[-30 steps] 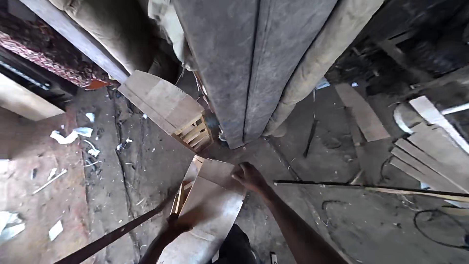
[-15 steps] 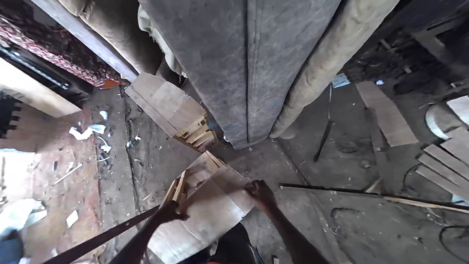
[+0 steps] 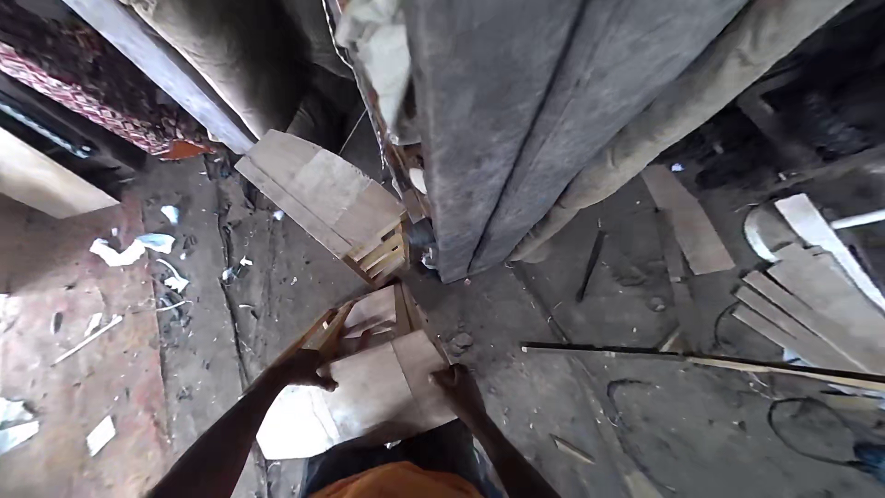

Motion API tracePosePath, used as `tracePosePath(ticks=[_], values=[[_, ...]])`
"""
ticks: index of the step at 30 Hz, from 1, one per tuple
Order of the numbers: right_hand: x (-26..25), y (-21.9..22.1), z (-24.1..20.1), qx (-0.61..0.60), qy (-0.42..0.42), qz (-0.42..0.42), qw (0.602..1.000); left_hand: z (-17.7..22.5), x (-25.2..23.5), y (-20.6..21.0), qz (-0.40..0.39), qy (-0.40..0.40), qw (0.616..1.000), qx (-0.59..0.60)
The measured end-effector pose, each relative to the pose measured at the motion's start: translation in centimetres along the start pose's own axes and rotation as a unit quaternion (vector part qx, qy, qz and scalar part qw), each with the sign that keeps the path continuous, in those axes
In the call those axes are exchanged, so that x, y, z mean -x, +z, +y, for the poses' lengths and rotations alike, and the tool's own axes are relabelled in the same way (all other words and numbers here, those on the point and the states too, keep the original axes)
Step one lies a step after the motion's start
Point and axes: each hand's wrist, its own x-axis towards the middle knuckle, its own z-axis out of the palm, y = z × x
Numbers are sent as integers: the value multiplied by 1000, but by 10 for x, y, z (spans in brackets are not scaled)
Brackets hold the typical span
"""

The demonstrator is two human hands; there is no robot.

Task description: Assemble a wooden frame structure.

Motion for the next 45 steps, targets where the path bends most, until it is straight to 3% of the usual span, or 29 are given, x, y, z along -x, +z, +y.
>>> tracePosePath(ticks=[3, 7, 10, 14, 18, 26, 32, 40, 45], values=[[-17, 2, -21, -95, 14, -23, 995, -28, -8, -14, 20, 86, 994, 60], [-13, 18, -73, -76, -13, 56, 995, -47, -6, -68, 42, 85, 992, 79], [6, 33, -128, -75, 64, 81, 992, -84, -9, -93, 83, 99, 990, 58], [34, 92, -181, -103, 120, 120, 980, -147, 11, -125, 49, 86, 993, 57], [57, 157, -194, -197, 156, 175, 952, -177, 27, -148, 44, 112, 993, -1], [57, 236, -205, -311, 152, 238, 907, -179, 43, -196, 55, 101, 984, -135], [51, 264, -215, -346, 154, 203, 903, -180, 59, -203, 62, 92, 978, -178], [67, 253, -227, -315, 128, 175, 924, -187, 92, -185, 101, 63, 981, -155], [76, 270, -222, -372, 105, 168, 907, -181, 90, -195, 135, 81, 966, -203]])
